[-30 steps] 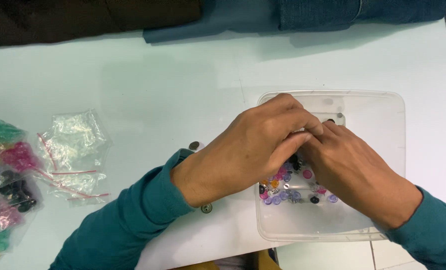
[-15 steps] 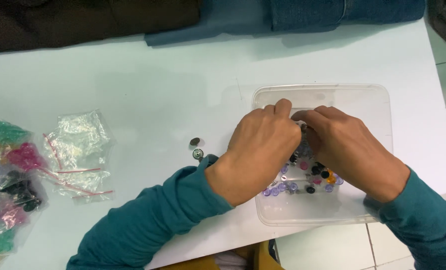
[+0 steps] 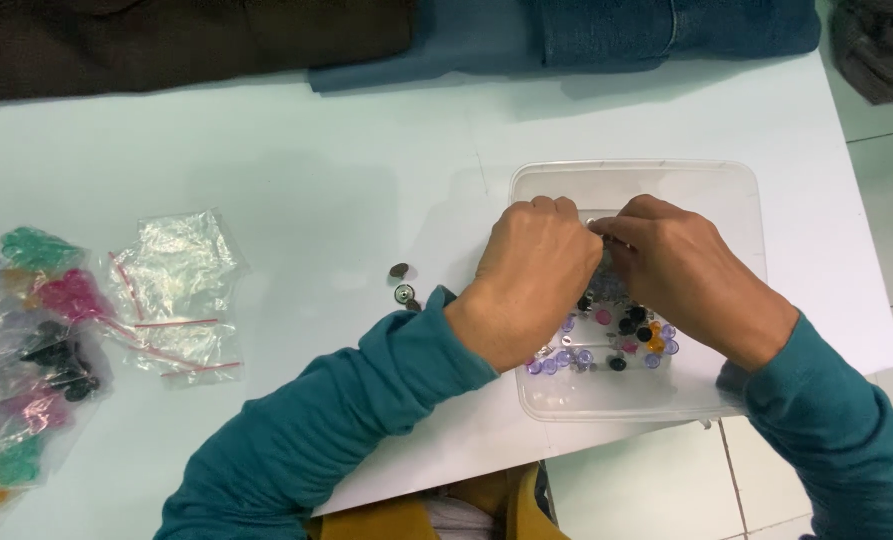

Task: Sorting and bagging small buttons from a container into plastic bags

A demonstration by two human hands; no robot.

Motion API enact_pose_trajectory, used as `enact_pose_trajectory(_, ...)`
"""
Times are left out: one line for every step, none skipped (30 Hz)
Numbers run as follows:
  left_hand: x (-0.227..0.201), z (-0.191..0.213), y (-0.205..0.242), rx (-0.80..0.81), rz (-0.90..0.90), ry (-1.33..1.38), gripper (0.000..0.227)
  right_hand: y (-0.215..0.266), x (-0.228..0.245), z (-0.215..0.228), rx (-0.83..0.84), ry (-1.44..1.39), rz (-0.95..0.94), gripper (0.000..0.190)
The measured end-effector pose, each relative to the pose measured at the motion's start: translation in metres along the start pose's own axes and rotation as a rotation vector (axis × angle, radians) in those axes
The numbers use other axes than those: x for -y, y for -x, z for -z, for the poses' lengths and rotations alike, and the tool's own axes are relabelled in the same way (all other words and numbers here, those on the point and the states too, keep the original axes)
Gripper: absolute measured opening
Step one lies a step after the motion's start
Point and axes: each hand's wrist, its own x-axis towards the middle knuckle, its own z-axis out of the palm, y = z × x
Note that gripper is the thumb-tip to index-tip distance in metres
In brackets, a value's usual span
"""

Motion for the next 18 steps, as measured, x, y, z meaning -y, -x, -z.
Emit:
enact_pose_trajectory(-0.002,-0.008,-0.004,-0.002,0.002,-0.006,0.031,0.000,-0.004,-0.001,-0.005,0.000,0.004,0.031)
enact_pose_trajectory(-0.005,-0.016,-0.008,-0.088,0.027,0.062,0.027,0.000,-0.008,-0.003,-0.023,0.007,0.016,0.033)
enact_pose_trajectory(-0.007,-0.024,-0.011,-0.177,0.051,0.139,0.023,0.000,-0.010,-0.003,-0.035,0.020,0.023,0.036)
enact_pose_trajectory(-0.001,-0.020,-0.010,-0.181,0.051,0.142,0.023,-0.001,-0.005,0.002,-0.034,0.026,0.021,0.036)
enact_pose_trajectory(0.004,-0.017,-0.010,-0.266,0.019,0.283,0.023,-0.001,0.000,0.007,-0.047,0.004,0.006,0.028)
enact_pose_trajectory(0.009,-0.012,-0.008,-0.351,-0.015,0.424,0.025,-0.001,0.005,0.013,-0.059,-0.017,-0.010,0.023)
enact_pose_trajectory(0.018,0.003,-0.001,-0.360,-0.010,0.419,0.025,0.002,0.006,0.015,-0.064,-0.011,-0.002,0.023)
enact_pose_trajectory(0.028,0.018,0.007,-0.322,-0.033,0.687,0.012,0.005,0.007,0.017,-0.076,-0.001,-0.025,0.016)
enact_pose_trajectory(0.038,0.034,0.015,-0.283,-0.058,0.949,0.019,0.006,0.008,0.019,-0.092,0.008,-0.043,0.011)
enact_pose_trajectory(0.049,0.047,0.026,-0.293,-0.053,0.938,0.019,0.007,0.014,0.026,-0.100,0.011,-0.031,0.011)
enact_pose_trajectory(0.057,0.059,0.040,-0.421,-0.088,0.978,0.020,0.010,0.021,0.031,-0.124,0.040,0.013,0.006)
enact_pose_trajectory(0.066,0.070,0.054,-0.550,-0.125,1.013,0.024,0.013,0.028,0.036,-0.148,0.068,0.056,0.007)
enact_pose_trajectory(0.076,0.075,0.067,-0.554,-0.109,1.007,0.024,0.013,0.042,0.039,-0.143,0.067,0.073,0.007)
enact_pose_trajectory(0.087,0.081,0.082,-0.482,-0.059,0.973,0.022,0.015,0.057,0.042,-0.165,0.031,0.105,0.010)
enact_pose_trajectory(0.099,0.088,0.096,-0.416,-0.018,0.937,0.021,0.015,0.074,0.046,-0.194,0.001,0.135,0.021)
enact_pose_trajectory(0.109,0.086,0.109,-0.428,-0.010,0.929,0.021,0.014,0.086,0.045,-0.197,0.007,0.150,0.021)
enact_pose_trajectory(0.117,0.083,0.121,-0.343,0.071,0.938,0.017,0.013,0.097,0.042,-0.198,0.019,0.180,0.024)
enact_pose_trajectory(0.125,0.080,0.132,-0.258,0.150,0.945,0.014,0.011,0.107,0.040,-0.199,0.032,0.210,0.027)
